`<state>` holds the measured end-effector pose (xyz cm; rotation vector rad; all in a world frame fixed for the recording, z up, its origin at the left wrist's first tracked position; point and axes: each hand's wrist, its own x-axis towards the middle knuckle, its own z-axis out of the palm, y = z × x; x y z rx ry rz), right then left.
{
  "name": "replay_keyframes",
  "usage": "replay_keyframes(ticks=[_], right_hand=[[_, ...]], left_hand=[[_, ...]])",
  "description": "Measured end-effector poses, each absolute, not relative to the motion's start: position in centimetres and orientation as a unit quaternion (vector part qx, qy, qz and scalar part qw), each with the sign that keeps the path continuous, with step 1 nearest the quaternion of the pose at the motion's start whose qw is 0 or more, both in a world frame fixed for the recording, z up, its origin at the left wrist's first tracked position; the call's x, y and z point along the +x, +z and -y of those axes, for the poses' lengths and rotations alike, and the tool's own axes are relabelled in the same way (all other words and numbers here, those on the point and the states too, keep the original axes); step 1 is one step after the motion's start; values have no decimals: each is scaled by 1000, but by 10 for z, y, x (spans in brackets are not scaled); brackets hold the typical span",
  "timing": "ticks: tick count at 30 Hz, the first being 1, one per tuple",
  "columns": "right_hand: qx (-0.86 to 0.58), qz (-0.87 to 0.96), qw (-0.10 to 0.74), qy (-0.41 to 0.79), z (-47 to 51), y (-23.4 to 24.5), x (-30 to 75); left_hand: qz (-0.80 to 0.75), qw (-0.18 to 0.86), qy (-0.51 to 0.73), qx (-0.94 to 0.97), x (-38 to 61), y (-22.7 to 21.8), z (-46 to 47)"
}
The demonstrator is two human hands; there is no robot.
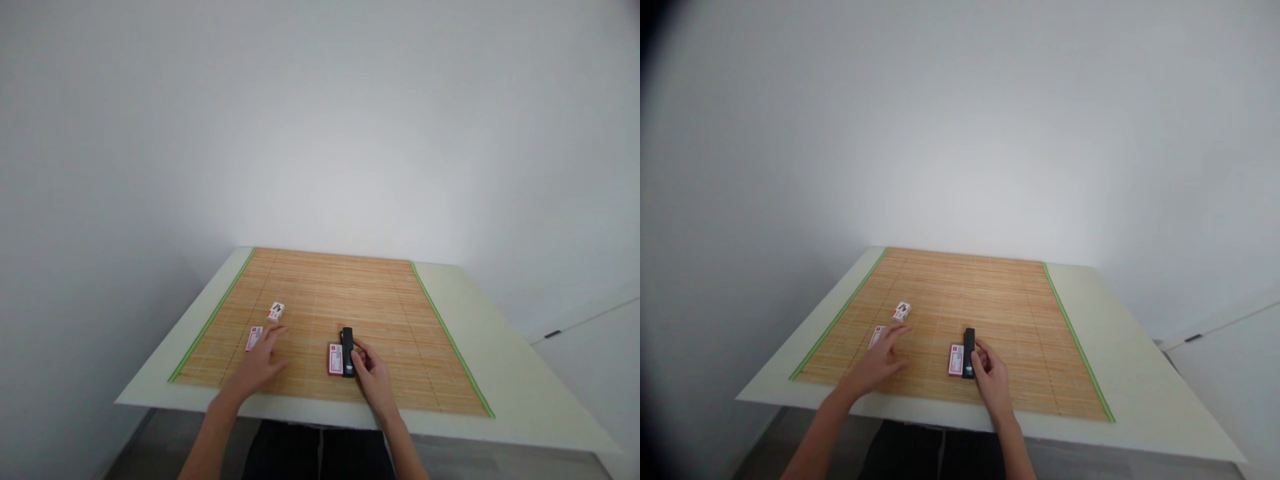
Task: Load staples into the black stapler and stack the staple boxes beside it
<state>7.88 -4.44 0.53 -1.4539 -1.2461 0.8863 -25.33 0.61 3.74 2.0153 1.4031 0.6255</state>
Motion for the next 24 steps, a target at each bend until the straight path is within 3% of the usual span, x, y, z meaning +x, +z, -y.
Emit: replay_keyframes(ticks=[3,8,16,24], right_hand=[[-599,516,489,368,45,4,79],[-599,525,490,353,44,1,80],[-585,542,477,369,43,-3,83],[-575,537,478,391,43,1,81]], left_hand=[[-599,209,218,742,-316,34,-26],[-573,278,182,749,-346,40,-47],[-472,330,235,783,-218,78,-22],[-387,382,231,807,-139,71,-7]])
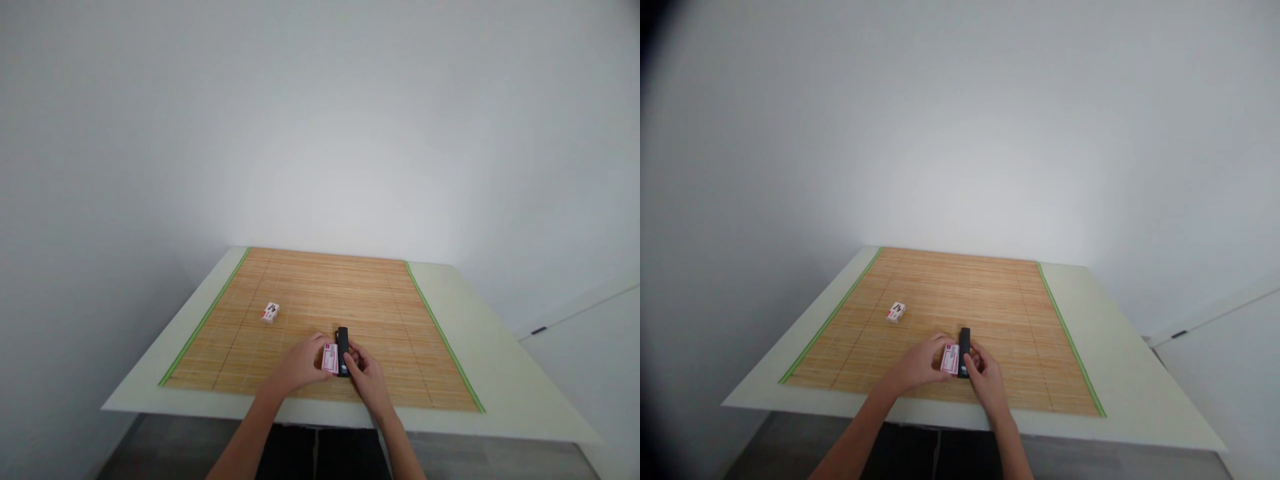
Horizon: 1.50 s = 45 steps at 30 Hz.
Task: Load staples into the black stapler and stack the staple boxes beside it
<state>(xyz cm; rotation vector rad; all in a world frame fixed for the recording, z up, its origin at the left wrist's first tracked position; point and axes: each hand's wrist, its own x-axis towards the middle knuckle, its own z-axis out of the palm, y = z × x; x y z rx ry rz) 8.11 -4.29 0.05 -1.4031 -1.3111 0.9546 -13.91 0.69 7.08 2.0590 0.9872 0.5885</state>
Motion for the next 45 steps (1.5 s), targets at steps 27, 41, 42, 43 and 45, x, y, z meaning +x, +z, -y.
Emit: replay_keyframes(ticks=[27,41,42,43,45], right_hand=[[-576,522,492,393,40,-10,82],[-582,521,487,391,41,-3,81],[-582,521,485,393,41,-3,81],[-582,522,483,395,41,-3,82],[-582,525,478,396,41,-3,82]], left_hand=[[-559,294,226,742,-279,31,-93],[-487,294,340,749,-152,61,-40],[-490,298,339,746,-150,57,-46],[-493,305,335,743,-148,52,-52],[-495,324,329,736,-144,40,-63]])
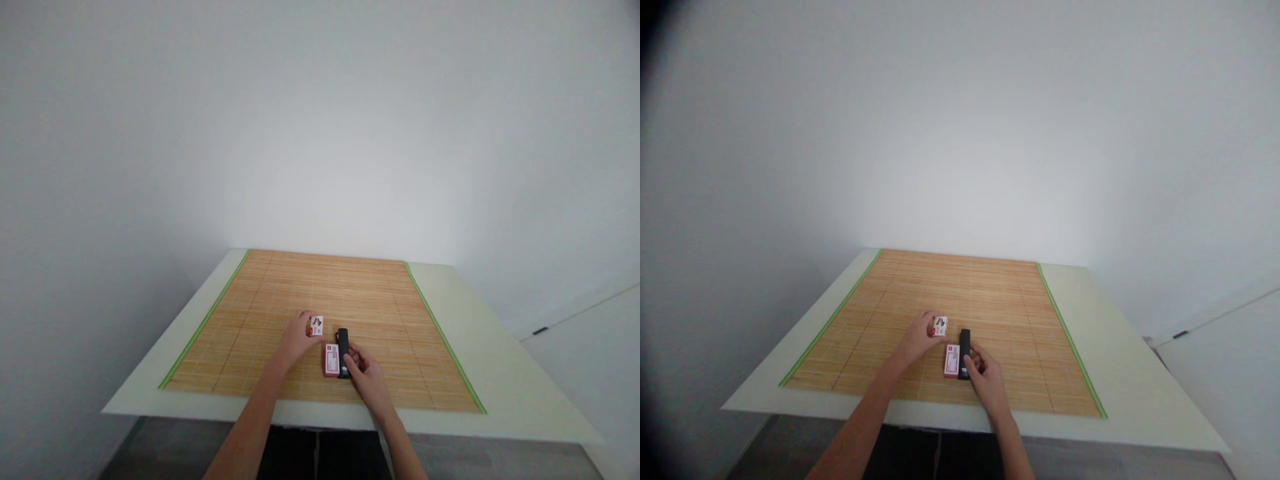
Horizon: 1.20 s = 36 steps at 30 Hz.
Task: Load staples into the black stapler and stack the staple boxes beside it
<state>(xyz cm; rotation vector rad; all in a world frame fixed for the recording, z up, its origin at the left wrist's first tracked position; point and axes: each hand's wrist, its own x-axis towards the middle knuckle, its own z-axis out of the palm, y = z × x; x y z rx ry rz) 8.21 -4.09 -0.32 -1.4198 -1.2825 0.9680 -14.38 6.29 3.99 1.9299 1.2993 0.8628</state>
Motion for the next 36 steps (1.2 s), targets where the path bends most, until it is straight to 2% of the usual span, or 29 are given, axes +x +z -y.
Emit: replay_keyframes(ticks=[6,10,13,17,19,22,29,36], right_hand=[[-583,531,479,387,42,1,79],[-589,547,478,356,49,6,74],[-602,570,479,289,62,1,72],[-645,621,413,165,82,-15,71],[-655,644,369,140,88,-21,70],[-656,660,337,141,88,-24,69],[-655,672,320,128,78,-30,68],[-646,674,336,125,79,-30,62]], left_hand=[[-459,439,328,700,-135,16,-75],[-462,438,338,693,-133,16,-76],[-466,432,345,691,-126,17,-73],[-477,435,350,678,-114,13,-62],[-486,439,350,670,-109,12,-55],[-502,447,351,652,-103,10,-42],[-527,468,378,601,-88,3,-5],[-553,469,383,573,-69,-6,22]])
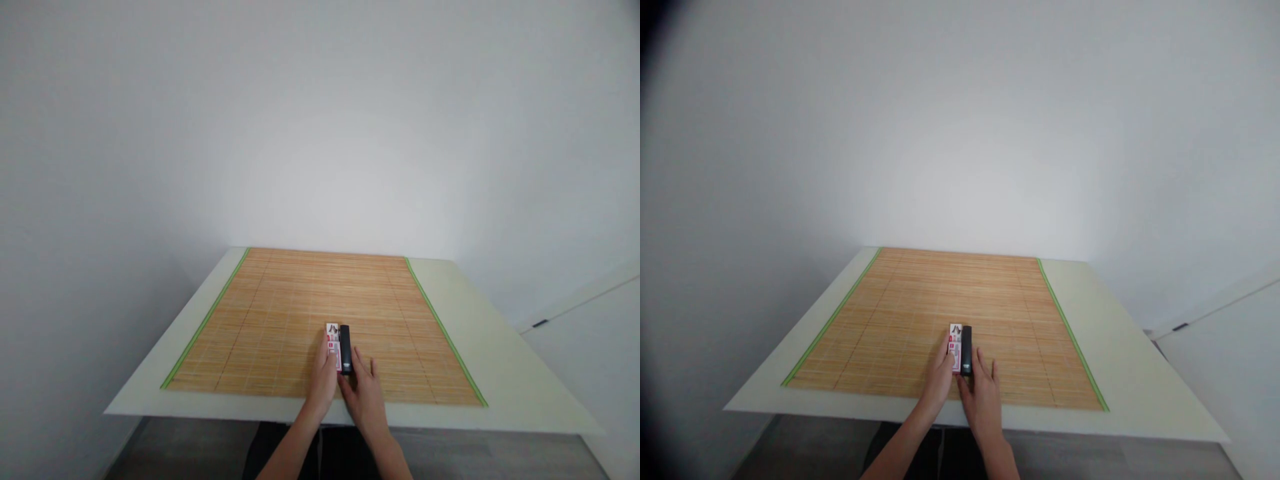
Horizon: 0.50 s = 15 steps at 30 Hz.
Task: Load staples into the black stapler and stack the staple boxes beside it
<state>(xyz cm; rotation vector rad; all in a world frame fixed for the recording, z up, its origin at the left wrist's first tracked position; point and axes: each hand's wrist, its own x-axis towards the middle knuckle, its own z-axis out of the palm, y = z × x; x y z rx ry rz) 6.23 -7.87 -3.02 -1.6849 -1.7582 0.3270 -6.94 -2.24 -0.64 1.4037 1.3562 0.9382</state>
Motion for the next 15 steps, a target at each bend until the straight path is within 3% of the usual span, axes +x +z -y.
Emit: replay_keyframes(ticks=[8,15], right_hand=[[-633,676,343,159,79,-28,67],[-633,680,335,157,80,-28,66]], left_hand=[[-552,463,362,592,-74,21,26],[-555,519,383,525,-85,27,26]])
